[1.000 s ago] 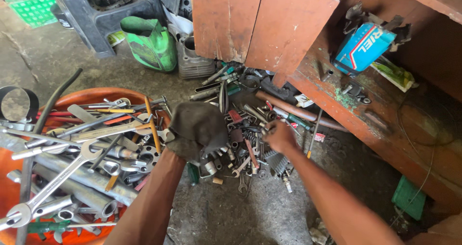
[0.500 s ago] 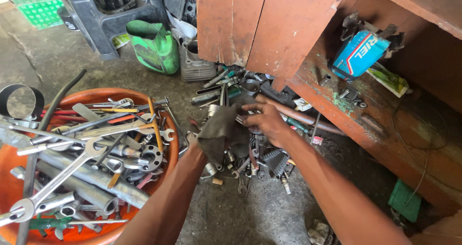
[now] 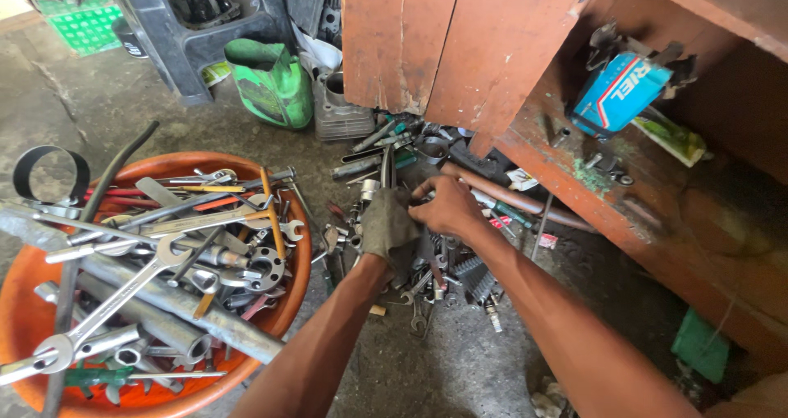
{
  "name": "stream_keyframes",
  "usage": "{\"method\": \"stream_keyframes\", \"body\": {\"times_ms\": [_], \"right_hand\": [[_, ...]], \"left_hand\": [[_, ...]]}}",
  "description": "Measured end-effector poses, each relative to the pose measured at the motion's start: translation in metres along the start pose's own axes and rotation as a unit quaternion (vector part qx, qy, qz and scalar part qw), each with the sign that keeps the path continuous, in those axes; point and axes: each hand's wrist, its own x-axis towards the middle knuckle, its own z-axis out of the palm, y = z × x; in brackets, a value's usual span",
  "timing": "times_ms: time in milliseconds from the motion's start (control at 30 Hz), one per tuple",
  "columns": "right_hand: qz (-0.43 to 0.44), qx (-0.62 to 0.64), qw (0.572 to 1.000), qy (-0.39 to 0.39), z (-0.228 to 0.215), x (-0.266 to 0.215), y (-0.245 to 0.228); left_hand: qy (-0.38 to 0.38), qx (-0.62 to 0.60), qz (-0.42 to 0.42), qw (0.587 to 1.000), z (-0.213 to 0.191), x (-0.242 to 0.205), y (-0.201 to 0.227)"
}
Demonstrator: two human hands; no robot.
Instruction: The person wipes various metal tools, including wrenches and sockets, with a dark cloth. They pick up items from a pile on the floor and an orange basin, wipe them, and place them back into the basin or onto the floor.
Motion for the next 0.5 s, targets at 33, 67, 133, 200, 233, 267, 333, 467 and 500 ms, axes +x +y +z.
{"method": "stream_keyframes", "body": {"times_ms": [33, 67, 133, 200, 233, 267, 333, 467, 500], "right_hand": [[0.012, -0.024, 1.0, -0.004, 0.0, -0.001, -0.005], [0.023, -0.05, 0.998, -0.007, -0.001, -0.002, -0.009], [0.014, -0.054, 0.998, -0.014, -0.005, -0.004, -0.016], [0.003, -0.064, 0.998, -0.013, -0.006, -0.005, -0.021], [-0.005, -0.071, 0.997, -0.01, -0.006, -0.004, -0.023], [-0.013, -0.08, 0.997, -0.008, -0.006, -0.004, -0.024], [-0.02, -0.097, 0.995, -0.001, -0.004, -0.003, -0.025], [-0.001, -0.12, 0.993, -0.021, 0.0, 0.004, -0.024], [0.011, -0.124, 0.992, -0.03, 0.001, 0.006, -0.023]], "left_hand": [[-0.003, -0.012, -0.027, 1.0, 0.002, 0.001, -0.002], [-0.006, -0.016, -0.037, 0.999, 0.004, 0.002, -0.003], [-0.013, -0.025, -0.055, 0.998, 0.006, 0.005, -0.004], [0.002, -0.081, -0.061, 0.995, 0.009, 0.002, -0.006], [0.009, -0.109, -0.064, 0.992, 0.012, 0.001, -0.009], [0.017, -0.085, -0.066, 0.994, 0.018, 0.002, -0.011], [0.031, -0.037, -0.068, 0.997, 0.036, 0.005, -0.017], [-0.009, -0.249, -0.083, 0.965, 0.076, 0.013, -0.041], [-0.019, -0.212, -0.058, 0.975, 0.085, 0.015, -0.047]]}}
